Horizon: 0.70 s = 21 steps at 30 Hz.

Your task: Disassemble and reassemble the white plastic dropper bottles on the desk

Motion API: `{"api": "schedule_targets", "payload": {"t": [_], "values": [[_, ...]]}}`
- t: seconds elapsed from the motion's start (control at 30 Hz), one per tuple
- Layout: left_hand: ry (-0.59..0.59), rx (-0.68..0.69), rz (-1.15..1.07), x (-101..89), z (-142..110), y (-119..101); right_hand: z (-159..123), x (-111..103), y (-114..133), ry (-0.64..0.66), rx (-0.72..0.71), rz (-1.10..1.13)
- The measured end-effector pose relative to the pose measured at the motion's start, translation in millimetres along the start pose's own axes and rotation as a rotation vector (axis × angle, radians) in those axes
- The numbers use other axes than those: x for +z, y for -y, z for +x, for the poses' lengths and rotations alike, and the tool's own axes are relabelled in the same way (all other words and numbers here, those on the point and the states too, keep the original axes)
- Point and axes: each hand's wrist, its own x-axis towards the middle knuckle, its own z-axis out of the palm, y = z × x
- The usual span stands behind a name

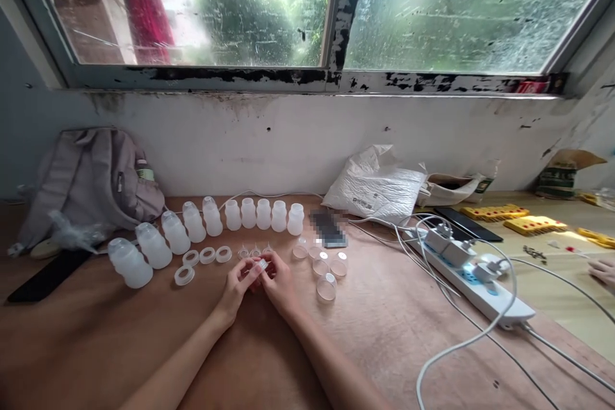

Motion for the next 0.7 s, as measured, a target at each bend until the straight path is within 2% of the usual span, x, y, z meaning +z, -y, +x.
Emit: {"api": "schedule_targets", "payload": {"t": [0.17, 0.3, 0.47, 0.7], "values": [[-0.07, -0.021, -0.017, 3.6, -1.0, 5.0, -4.5, 0.6, -2.4, -0.109, 0.009, -0.019], [-0.095, 0.01, 0.079, 4.7, -4.2, 3.9, -4.6, 0.9, -2.8, -0.114, 0.04, -0.024], [-0.124, 0.186, 0.361, 4.6, -7.4, -1.4, -4.3, -1.3, -3.5, -0.117, 0.05, -0.052], [-0.118, 0.18, 0.357, 2.7, -6.4, -3.7, -4.4, -1.5, -5.8, -0.129, 0.096, -0.012]]}}
